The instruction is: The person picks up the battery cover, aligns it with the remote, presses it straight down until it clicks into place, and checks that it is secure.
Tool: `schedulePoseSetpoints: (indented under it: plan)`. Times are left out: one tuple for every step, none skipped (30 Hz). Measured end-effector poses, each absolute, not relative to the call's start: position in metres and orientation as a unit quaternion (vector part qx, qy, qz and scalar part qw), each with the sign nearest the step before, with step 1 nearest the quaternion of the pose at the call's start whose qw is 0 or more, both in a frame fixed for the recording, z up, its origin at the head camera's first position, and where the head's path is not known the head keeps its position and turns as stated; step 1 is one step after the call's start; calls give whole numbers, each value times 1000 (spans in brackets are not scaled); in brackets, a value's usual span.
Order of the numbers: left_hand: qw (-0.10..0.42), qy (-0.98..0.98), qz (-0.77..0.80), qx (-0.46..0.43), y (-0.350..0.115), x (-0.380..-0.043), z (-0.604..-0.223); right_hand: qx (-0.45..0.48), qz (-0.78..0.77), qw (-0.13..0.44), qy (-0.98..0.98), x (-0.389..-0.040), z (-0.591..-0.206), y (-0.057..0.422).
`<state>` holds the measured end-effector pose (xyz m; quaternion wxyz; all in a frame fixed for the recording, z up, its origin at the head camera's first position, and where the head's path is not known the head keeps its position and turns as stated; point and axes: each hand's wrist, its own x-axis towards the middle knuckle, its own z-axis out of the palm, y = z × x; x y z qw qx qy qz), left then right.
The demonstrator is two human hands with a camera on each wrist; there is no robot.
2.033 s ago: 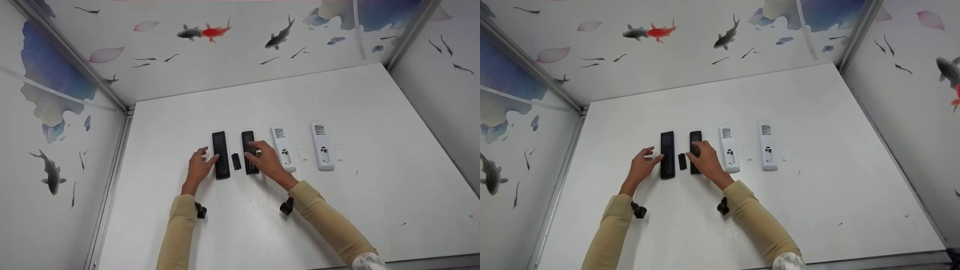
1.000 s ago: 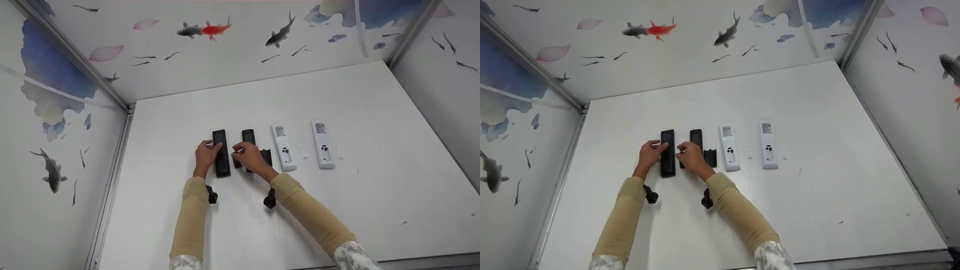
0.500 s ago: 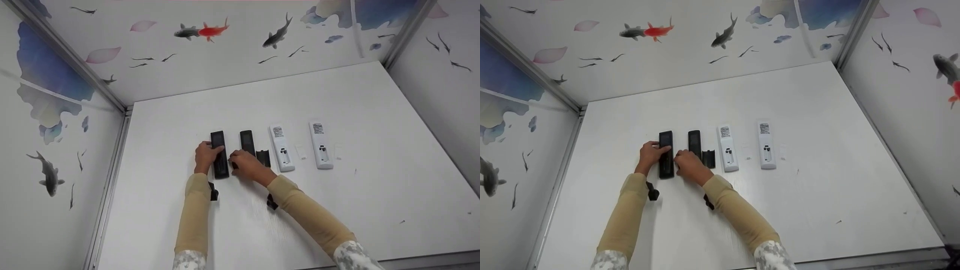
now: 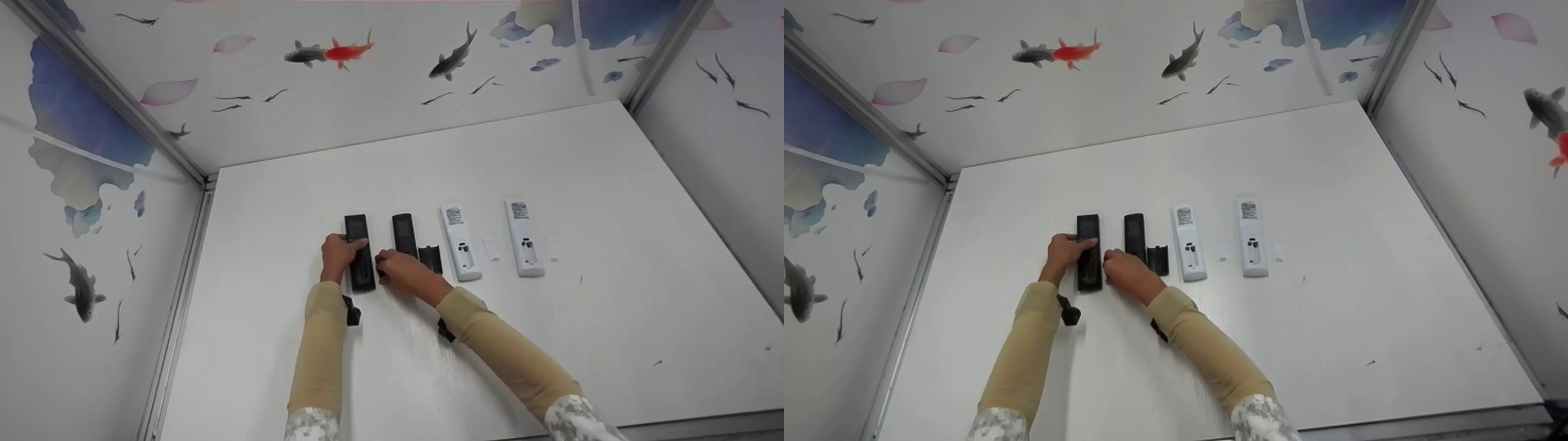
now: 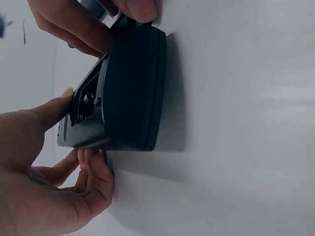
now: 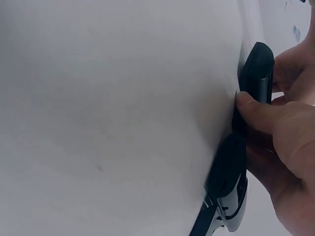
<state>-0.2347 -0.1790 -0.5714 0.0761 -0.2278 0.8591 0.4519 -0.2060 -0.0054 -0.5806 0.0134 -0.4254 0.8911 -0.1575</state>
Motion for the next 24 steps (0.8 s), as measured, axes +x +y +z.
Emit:
schedulePoseSetpoints:
  plan:
    - [74, 859, 452, -229, -179, -235, -572, -435, -153, 7, 887, -206, -581, -5]
    - [72, 859, 451, -230, -178, -235, -572, -444, -146, -1, 884, -207, -582, -4]
    - [71, 860, 449, -232, -178, -235, -572, -454, -138, -10, 880, -207, -583, -3]
    - [69, 861, 446, -233, -177, -235, -572, -461, -133, -16, 877, -207, -583, -3]
    - [67, 861, 445, -235, -177, -235, -573, -467, -129, -22, 875, -207, -584, -2]
    - [65, 862, 444, -237, -177, -235, -573, -470, -127, -27, 873, -207, -584, -2]
    - [63, 862, 443, -238, -177, -235, -573, -472, -125, -30, 872, -207, -584, -1]
    - [62, 862, 442, -239, -176, -235, -573, -472, -123, -31, 872, -207, -584, -1]
    - [60, 863, 441, -240, -176, -235, -573, -471, -124, -30, 873, -207, -583, -1]
    - [58, 863, 441, -242, -176, -235, -573, -468, -125, -29, 874, -207, -583, -1]
    - [57, 863, 440, -242, -176, -235, -572, -465, -126, -29, 876, -207, -582, -1]
    - [55, 864, 438, -243, -175, -235, -572, -462, -126, -28, 877, -206, -581, 0]
    - [54, 865, 436, -243, -175, -235, -572, -459, -126, -28, 879, -206, -581, 0]
    - [53, 865, 435, -245, -174, -235, -573, -457, -126, -29, 880, -206, -580, 0]
    - [50, 864, 437, -245, -174, -235, -573, -454, -128, -27, 881, -205, -579, 0]
    - [47, 863, 438, -247, -174, -235, -573, -452, -131, -24, 882, -205, -579, 0]
    - [44, 862, 439, -248, -174, -235, -574, -451, -135, -23, 882, -205, -579, 0]
    - [41, 860, 442, -250, -174, -235, -574, -450, -139, -21, 882, -204, -579, 0]
    - [38, 858, 446, -253, -174, -235, -574, -450, -142, -19, 882, -204, -579, 0]
    - [37, 855, 450, -255, -174, -234, -575, -449, -146, -17, 881, -204, -580, 0]
    - [35, 854, 452, -256, -173, -234, -575, -448, -151, -16, 881, -204, -580, 1]
    - [35, 853, 453, -257, -173, -233, -575, -448, -152, -19, 881, -204, -581, 1]
    - [35, 852, 455, -258, -173, -232, -575, -447, -154, -23, 881, -203, -581, 1]
    - [35, 850, 457, -260, -173, -232, -574, -445, -157, -27, 881, -203, -582, 2]
